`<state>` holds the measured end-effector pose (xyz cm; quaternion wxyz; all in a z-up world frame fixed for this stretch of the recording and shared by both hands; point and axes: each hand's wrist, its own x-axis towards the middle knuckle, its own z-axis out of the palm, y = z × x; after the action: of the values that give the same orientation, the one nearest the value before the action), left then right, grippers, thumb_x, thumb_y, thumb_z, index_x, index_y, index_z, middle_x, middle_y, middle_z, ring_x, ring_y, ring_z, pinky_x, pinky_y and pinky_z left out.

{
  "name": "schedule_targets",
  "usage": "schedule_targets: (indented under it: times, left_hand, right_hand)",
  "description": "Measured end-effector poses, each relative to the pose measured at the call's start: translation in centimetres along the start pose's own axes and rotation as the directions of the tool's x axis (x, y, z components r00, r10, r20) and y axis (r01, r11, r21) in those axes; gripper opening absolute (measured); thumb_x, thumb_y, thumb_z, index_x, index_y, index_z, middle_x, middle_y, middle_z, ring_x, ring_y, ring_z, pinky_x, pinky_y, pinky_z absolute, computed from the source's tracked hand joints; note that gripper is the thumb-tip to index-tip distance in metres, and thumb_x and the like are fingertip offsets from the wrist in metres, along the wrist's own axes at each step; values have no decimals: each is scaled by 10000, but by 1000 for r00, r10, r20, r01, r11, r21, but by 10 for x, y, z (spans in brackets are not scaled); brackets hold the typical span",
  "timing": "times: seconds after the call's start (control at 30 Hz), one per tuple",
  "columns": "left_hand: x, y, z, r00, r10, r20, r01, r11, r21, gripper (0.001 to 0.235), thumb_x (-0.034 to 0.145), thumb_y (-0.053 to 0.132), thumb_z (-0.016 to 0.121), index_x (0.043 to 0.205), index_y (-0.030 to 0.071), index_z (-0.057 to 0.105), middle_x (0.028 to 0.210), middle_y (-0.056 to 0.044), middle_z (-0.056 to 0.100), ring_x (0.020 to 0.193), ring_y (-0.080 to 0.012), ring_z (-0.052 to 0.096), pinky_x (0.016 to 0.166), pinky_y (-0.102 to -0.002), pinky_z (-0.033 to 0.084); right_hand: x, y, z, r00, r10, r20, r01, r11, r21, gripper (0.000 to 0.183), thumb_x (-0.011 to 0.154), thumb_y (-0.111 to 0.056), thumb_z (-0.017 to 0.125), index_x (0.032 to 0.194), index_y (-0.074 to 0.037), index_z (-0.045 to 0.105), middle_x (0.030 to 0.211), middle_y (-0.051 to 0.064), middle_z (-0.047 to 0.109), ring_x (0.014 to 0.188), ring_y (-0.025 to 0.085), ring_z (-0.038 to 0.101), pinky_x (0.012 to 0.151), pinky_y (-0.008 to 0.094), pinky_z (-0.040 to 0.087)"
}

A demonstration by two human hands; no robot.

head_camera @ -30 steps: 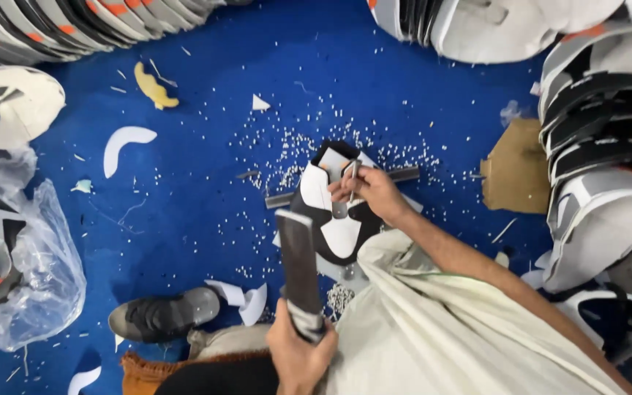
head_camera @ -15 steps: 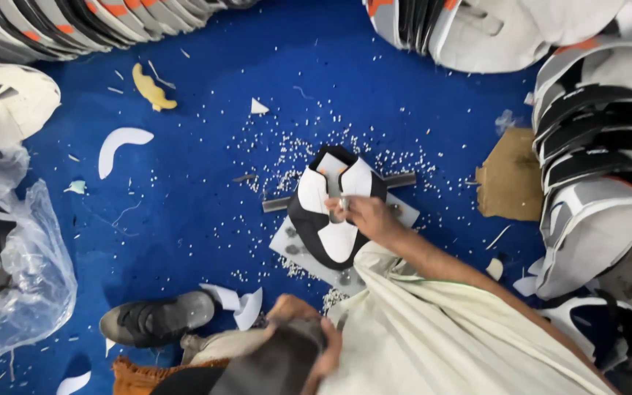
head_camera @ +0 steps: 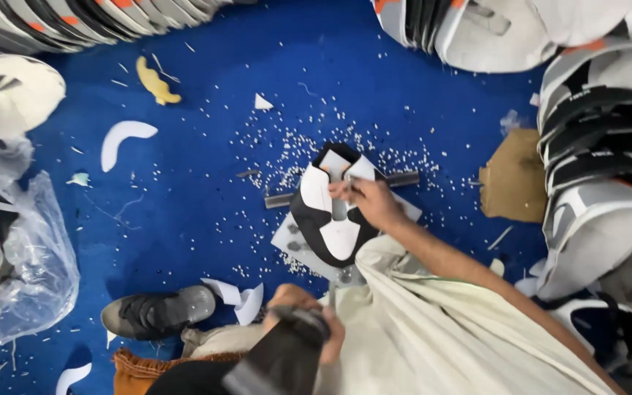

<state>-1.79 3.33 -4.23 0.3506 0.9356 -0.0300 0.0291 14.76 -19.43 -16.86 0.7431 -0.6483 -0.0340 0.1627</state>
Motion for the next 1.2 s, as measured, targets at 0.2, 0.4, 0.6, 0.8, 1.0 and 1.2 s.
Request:
schedule_targets:
  times: [0.2, 0.4, 0.6, 0.8, 1.0, 1.2]
  left_hand:
    - [18, 8, 23, 926, -306, 220, 314, 950, 2, 460, 592, 239, 876, 900, 15, 619, 748, -183, 698, 710, -398, 686, 639, -465, 547]
    - [30, 50, -17, 984, -162, -78, 127, 933, -338, 412, 646, 164, 792, 959, -28, 605, 706, -156, 697, 570, -291, 686, 598, -366, 563]
    - [22, -11, 41, 987, 18, -162, -72, 940, -333, 320, 703, 156, 815, 866, 26, 573, 702, -147, 654, 591, -304, 647, 613, -364, 553]
    - [28, 50, -15, 936, -342, 88, 353, 918, -180, 472, 587, 174, 832, 970, -5, 623, 763, -157, 724, 683, -328, 728, 636, -385, 578]
    - [26, 21, 17, 860, 375, -347, -272, 911, 311, 556, 698, 147, 745, 1089, -162, 498, 944, -376, 638, 831, -483, 650, 733, -479, 529]
    - [32, 11, 30, 946, -282, 161, 291, 956, -30, 450, 613, 200, 888, 929, 4, 636, 766, -165, 723, 726, -355, 703, 640, -413, 547]
  right_hand:
    - [-8, 39, -7, 956, -282, 84, 291, 860, -419, 302, 928, 8, 570, 1206, 81, 665, 1118, 151, 756, 1006, 222, 704, 869, 333, 579]
    - [18, 14, -16, 998, -37, -50, 41, 995, 86, 157, 1052, -37, 507, 1072, 30, 648, 1103, 99, 778, 958, 176, 779, 816, 296, 618]
    - [-4, 4, -2, 919, -394, -7, 359, 844, -399, 219, 982, 55, 532, 1132, 59, 692, 1119, 143, 760, 1073, 240, 738, 902, 322, 582]
    - [22, 48, -20, 956, -229, -181, 255, 957, 137, 113, 1090, -3, 530, 995, 17, 587, 1067, 122, 755, 1012, 204, 758, 909, 335, 633]
    - [17, 11, -7, 988, -31, -151, 35, 999, 25, 140, 1052, -57, 556, 1074, 52, 641, 1132, 129, 754, 993, 184, 741, 884, 314, 594]
    - [13, 46, -19, 929, -370, 13, 239, 575, -782, 353, 910, 0, 596, 1254, 58, 650, 1039, 211, 739, 944, 281, 722, 801, 359, 576]
